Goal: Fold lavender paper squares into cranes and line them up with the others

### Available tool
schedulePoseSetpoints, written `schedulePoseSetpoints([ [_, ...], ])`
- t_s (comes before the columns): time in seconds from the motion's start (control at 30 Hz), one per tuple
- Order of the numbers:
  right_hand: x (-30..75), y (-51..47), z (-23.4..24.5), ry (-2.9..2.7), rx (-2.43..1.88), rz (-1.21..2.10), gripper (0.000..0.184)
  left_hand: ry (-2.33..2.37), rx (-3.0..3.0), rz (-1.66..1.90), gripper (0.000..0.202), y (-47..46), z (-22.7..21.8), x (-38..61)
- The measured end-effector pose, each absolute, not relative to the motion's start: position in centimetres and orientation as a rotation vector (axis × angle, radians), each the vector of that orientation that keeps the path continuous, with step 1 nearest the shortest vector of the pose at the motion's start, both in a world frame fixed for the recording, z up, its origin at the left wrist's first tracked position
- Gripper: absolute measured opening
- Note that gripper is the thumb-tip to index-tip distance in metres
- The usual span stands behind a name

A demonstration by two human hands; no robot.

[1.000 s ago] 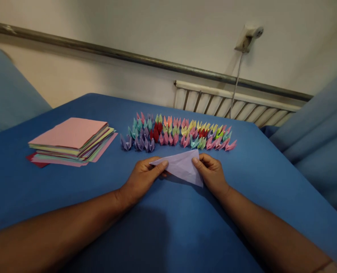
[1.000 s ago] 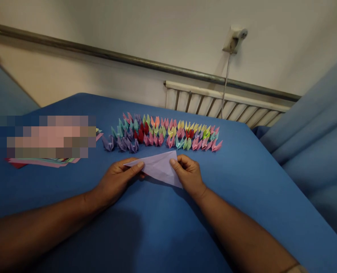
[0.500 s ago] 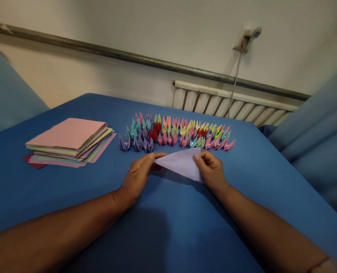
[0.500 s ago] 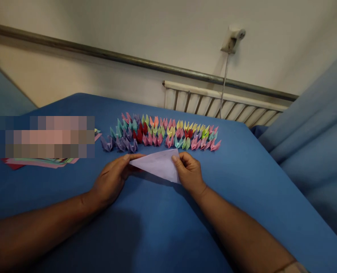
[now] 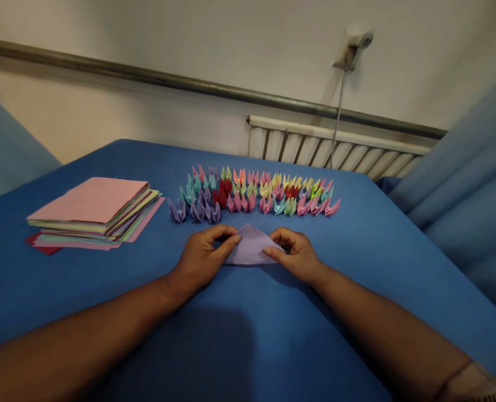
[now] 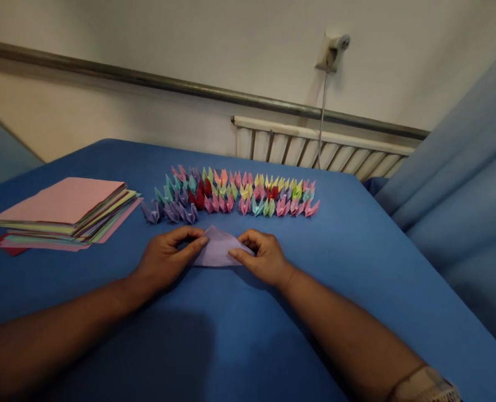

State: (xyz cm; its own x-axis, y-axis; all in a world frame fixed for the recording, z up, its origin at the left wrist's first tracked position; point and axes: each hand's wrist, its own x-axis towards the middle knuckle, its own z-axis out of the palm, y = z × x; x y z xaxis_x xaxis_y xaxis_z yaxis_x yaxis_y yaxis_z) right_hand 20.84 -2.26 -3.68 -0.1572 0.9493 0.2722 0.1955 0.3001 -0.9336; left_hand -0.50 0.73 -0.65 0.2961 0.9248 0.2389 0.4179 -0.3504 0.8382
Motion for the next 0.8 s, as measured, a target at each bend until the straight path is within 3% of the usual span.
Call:
schedulePoseSetpoints([
  [0.23,21.3,-1.6,-3.6,-1.558,-1.163,0.901,0.025,1.292,1.848,1.166,0.022,1.8,-1.5,-1.0],
  [0.5,20.8,-1.2,-3.9,-1.491,-1.227,0.887,0.027,1.224,1.909,1.147,0.02,2.6,-2.2,-0.5],
  [0.7,21.7,0.1,-5.1,-1.49,-1.469,0.814,0.02,1.257,1.973,1.009,0.023,3.6,-2.7,0.6],
  [0.8,22.3,-0.1,-4.4,-1.702,-1.749,0.574,0.018,1.274,2.155,0.858,0.021,4.4,-3.0,1.6],
])
